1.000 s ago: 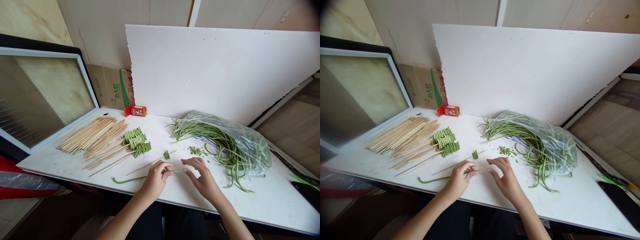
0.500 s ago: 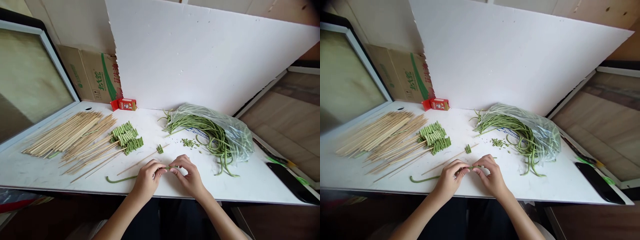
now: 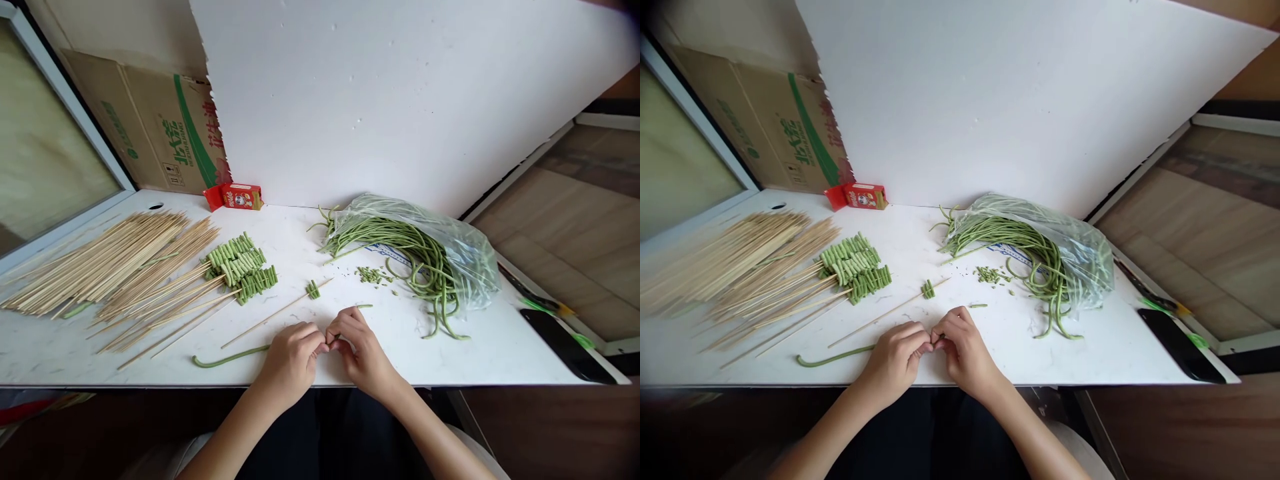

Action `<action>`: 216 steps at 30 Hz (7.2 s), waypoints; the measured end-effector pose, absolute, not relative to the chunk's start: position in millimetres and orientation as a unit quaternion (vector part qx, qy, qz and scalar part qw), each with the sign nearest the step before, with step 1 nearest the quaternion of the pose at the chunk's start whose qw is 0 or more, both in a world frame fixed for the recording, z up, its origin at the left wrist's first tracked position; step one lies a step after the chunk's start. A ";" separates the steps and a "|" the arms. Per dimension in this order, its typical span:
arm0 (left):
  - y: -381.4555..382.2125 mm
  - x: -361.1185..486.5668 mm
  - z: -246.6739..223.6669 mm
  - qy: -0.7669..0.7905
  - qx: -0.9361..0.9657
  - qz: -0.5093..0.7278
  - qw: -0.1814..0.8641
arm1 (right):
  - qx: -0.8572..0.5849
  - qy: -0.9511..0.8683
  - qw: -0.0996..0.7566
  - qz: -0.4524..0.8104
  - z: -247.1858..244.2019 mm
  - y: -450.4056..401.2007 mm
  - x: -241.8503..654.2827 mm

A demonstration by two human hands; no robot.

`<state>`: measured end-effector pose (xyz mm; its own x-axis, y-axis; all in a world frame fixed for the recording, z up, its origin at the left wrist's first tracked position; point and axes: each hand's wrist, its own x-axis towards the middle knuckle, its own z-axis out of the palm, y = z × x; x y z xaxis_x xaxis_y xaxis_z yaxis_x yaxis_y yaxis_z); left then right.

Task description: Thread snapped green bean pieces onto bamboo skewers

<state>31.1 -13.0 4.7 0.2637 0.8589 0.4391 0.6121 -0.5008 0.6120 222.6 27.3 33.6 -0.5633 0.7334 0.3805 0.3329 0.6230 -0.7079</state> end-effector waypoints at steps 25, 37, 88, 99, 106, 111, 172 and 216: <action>-9.1 28.9 4.1 0.476 0.698 0.494 0.209 | -0.372 -0.840 0.294 0.264 40.1 52.7 255.4; -10.5 27.8 4.5 0.501 0.711 0.465 0.162 | -0.341 -0.827 0.351 0.277 32.7 51.0 249.9; -18.3 34.2 21.9 0.394 0.735 0.471 0.290 | -0.257 -0.743 0.399 0.473 34.1 29.1 225.4; -13.9 28.1 20.9 0.419 0.735 0.487 0.218 | -0.306 -0.769 0.422 0.370 36.8 24.3 227.4; -14.9 27.5 26.2 0.456 0.741 0.490 0.054 | -0.266 -0.847 0.403 0.223 51.5 30.0 233.7; -17.5 29.9 27.9 0.456 0.752 0.475 0.029 | -0.268 -0.851 0.397 0.217 49.1 27.4 231.1; -11.3 22.0 14.9 0.465 0.746 0.458 0.130 | -0.294 -0.840 0.387 0.241 32.5 41.3 237.6; -5.2 15.3 10.7 0.459 0.711 0.481 0.228 | -0.423 -0.821 0.367 0.110 32.8 76.2 277.4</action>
<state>15.3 -5.2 10.7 0.1159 0.8726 0.4746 0.4335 -0.4743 0.7662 277.4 76.2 32.8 -0.3729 0.7749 0.5103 0.6134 0.6185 -0.4911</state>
